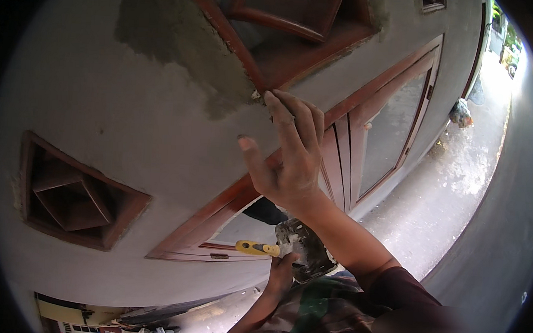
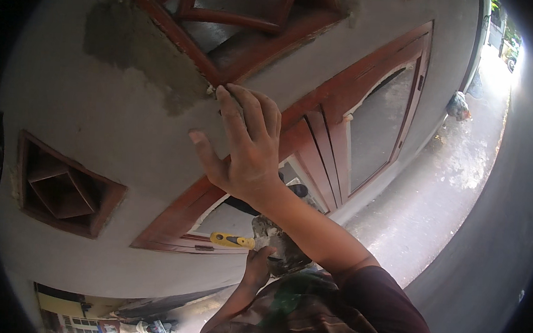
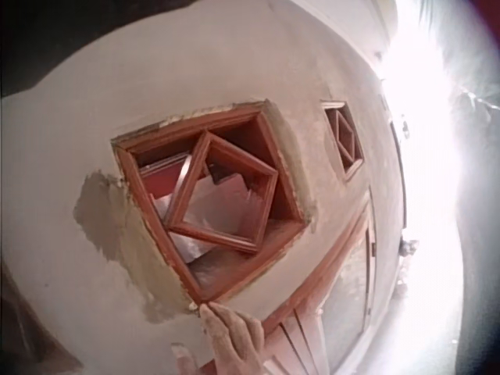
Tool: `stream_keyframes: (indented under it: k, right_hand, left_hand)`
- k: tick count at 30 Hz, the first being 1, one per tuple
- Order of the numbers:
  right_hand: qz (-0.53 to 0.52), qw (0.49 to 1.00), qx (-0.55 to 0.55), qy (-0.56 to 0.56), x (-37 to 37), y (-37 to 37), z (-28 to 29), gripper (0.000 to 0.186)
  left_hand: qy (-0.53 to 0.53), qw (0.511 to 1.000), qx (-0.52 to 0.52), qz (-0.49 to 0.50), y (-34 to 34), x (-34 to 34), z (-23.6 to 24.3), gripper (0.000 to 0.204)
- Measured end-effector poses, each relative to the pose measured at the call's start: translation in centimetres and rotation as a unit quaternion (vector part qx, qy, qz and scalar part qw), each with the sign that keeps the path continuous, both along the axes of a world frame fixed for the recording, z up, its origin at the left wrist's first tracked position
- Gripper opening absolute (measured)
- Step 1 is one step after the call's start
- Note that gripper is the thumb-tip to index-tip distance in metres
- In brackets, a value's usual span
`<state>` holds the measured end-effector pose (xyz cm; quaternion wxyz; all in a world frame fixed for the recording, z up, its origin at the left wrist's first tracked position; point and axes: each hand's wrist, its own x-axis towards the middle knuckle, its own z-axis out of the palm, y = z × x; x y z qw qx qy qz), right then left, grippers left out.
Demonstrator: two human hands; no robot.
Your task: The person applies plaster to the wall around a decorative window frame using a trowel and hawk. They repeatedly smooth the surface with their hand to blend the edges and remove excess material.
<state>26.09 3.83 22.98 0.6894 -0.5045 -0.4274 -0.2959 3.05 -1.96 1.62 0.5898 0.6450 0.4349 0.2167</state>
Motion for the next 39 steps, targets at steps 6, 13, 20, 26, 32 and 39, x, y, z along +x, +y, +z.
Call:
stream_keyframes:
  k: [6,13,20,26,32,39]
  right_hand:
    - [-0.048,0.997,-0.055,0.004,-1.8,1.6,-0.4,0.074]
    - [-0.027,0.988,-0.155,0.012,-3.3,0.4,-0.2,0.086]
    - [0.009,0.986,-0.163,-0.019,-1.4,-2.6,-0.7,0.080]
    - [0.009,0.994,-0.103,0.019,-0.8,-1.6,-0.2,0.084]
    - [-0.004,0.989,-0.145,0.022,-0.9,-0.2,-0.4,0.091]
    - [-0.036,0.977,-0.208,-0.037,-0.2,-1.9,-0.1,0.089]
  left_hand:
    - [0.022,0.997,0.070,-0.011,0.3,-1.1,0.3,0.037]
    - [0.080,0.968,0.203,-0.127,1.4,-1.7,0.2,0.036]
    - [0.108,0.986,-0.009,-0.130,1.8,-0.1,-0.7,0.026]
    - [0.071,0.990,-0.063,-0.106,0.3,1.6,2.4,0.025]
    - [0.019,0.995,0.076,-0.064,-1.0,0.8,0.2,0.022]
    - [0.109,0.952,0.238,-0.159,-0.2,-1.4,-1.4,0.038]
